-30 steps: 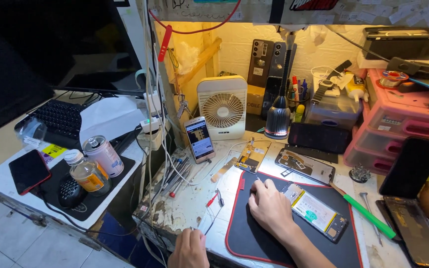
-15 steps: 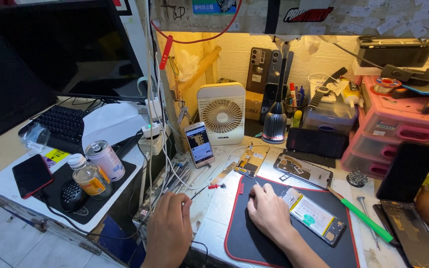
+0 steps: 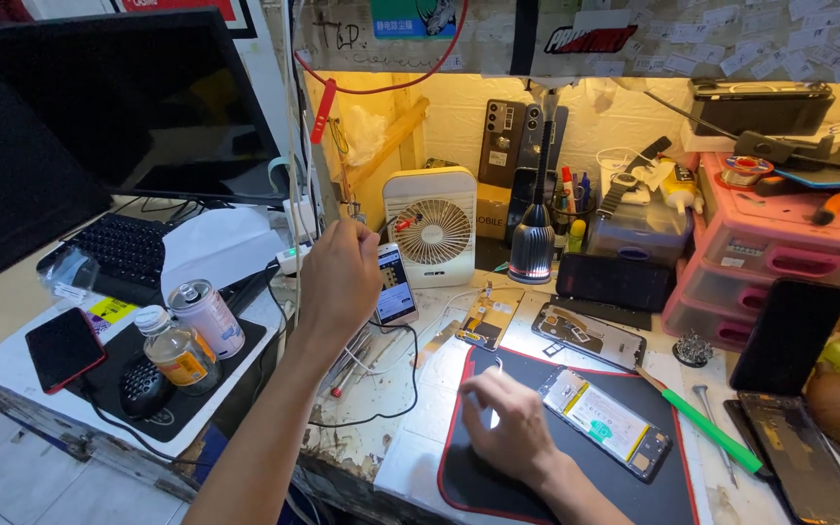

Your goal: Testing internal smartphone components using multimeter probes and verifying screen functionality.

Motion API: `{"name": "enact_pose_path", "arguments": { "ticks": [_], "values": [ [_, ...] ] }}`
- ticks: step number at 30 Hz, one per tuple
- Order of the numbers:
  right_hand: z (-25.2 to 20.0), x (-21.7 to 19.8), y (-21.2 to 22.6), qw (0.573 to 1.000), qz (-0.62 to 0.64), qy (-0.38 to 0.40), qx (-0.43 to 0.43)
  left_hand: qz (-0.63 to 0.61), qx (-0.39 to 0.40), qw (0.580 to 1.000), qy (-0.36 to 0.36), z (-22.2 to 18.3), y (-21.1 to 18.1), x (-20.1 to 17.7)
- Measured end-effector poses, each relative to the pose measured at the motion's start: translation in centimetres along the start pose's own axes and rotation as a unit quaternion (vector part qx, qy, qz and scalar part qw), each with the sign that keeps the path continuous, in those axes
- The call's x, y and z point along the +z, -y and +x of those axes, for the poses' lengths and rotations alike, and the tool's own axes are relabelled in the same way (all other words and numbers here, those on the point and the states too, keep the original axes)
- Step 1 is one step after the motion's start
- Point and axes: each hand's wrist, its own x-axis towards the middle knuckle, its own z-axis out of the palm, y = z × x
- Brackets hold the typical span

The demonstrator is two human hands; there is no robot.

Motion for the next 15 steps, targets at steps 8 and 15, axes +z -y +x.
{"name": "enact_pose_path", "arguments": {
  "ticks": [8,15],
  "values": [
    [1.1,0.2,1.9,0.878,0.384,0.282,0.056,-0.09,0.029,0.995,-0.015,-1.4,0.0,2.9],
    [4.9,1.8,-1.8,0.932,0.18,0.298,0.097,-0.13,-0.003,0.991,0.023,-4.7,1.2,3.1]
  ]
}}
